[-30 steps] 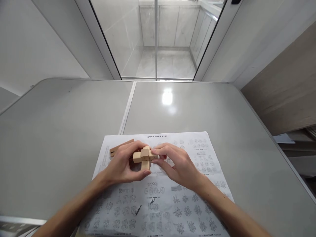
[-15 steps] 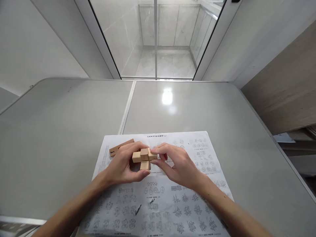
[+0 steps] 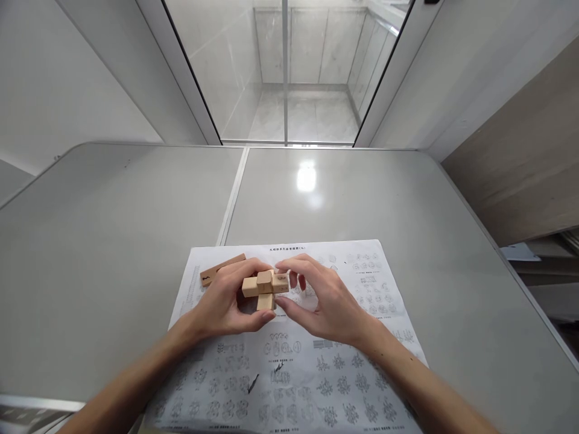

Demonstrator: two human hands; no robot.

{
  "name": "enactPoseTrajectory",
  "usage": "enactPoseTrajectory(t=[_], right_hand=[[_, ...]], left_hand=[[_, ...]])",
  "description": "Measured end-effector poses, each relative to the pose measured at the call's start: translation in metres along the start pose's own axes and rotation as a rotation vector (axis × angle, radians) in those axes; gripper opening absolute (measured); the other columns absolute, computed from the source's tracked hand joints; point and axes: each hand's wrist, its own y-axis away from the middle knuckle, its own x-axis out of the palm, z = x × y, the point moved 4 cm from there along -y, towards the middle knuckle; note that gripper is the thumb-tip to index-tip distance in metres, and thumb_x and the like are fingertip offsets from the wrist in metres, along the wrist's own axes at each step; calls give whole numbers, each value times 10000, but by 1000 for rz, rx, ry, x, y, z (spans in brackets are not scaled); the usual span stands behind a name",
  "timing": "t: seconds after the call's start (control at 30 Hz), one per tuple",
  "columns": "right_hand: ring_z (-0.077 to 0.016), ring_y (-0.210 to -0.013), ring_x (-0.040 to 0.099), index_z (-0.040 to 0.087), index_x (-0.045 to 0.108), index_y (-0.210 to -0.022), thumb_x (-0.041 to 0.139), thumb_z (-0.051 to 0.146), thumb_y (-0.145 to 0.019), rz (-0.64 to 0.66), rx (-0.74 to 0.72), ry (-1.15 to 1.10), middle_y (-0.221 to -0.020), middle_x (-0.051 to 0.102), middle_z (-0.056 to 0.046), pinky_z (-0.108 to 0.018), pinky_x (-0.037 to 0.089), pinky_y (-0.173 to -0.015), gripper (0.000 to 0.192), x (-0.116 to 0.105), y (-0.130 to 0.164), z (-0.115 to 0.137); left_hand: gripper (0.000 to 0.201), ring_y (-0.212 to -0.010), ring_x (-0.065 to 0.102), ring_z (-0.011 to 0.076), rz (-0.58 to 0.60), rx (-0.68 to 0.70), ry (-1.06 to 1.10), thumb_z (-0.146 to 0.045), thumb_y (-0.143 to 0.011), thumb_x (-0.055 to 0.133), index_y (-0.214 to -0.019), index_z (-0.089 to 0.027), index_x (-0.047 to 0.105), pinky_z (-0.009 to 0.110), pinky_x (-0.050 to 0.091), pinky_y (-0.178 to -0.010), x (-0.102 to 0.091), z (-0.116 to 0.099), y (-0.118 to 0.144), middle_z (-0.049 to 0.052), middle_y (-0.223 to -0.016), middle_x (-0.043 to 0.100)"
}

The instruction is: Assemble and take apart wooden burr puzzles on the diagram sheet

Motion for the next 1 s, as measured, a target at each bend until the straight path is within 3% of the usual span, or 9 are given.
enactPoseTrajectory(t=[0.13,0.27,0.7,1.0], right_hand=[[-215,-919,634,264,513,-1488,704,143,-920,34,-25,-18,-1135,662,-62,-368,571,-701,611,1,-1,3],[-220,-930,632,276,486,-1529,744,200,-920,82,-45,10,-1206,643,-83,-376,586,-705,666,4,-3,5],[-267,-1142,682,323,473,-1527,751,279,-976,111,41,32,-1313,620,-96,-437,661,-869,619,5,1,-4],[-268,-1106,673,309,468,-1523,745,346,-990,132,52,37,-1328,625,-117,-408,659,-783,602,6,-1,-4]], left_hand=[[418,-783,684,196,10,-4,9,-537,-854,765,-1108,-214,688,357,495,-761,0,0,0,28,-953,769],[438,-766,666,192,5,-1,9,-556,-851,772,-1118,-217,690,347,489,-735,0,1,0,25,-933,756],[452,-767,666,188,1,18,-17,-539,-857,780,-1145,-208,672,337,495,-733,-2,-2,-1,26,-944,757],[458,-789,672,195,-2,1,-10,-508,-856,797,-1181,-218,655,344,505,-738,-1,-1,0,33,-988,764]])
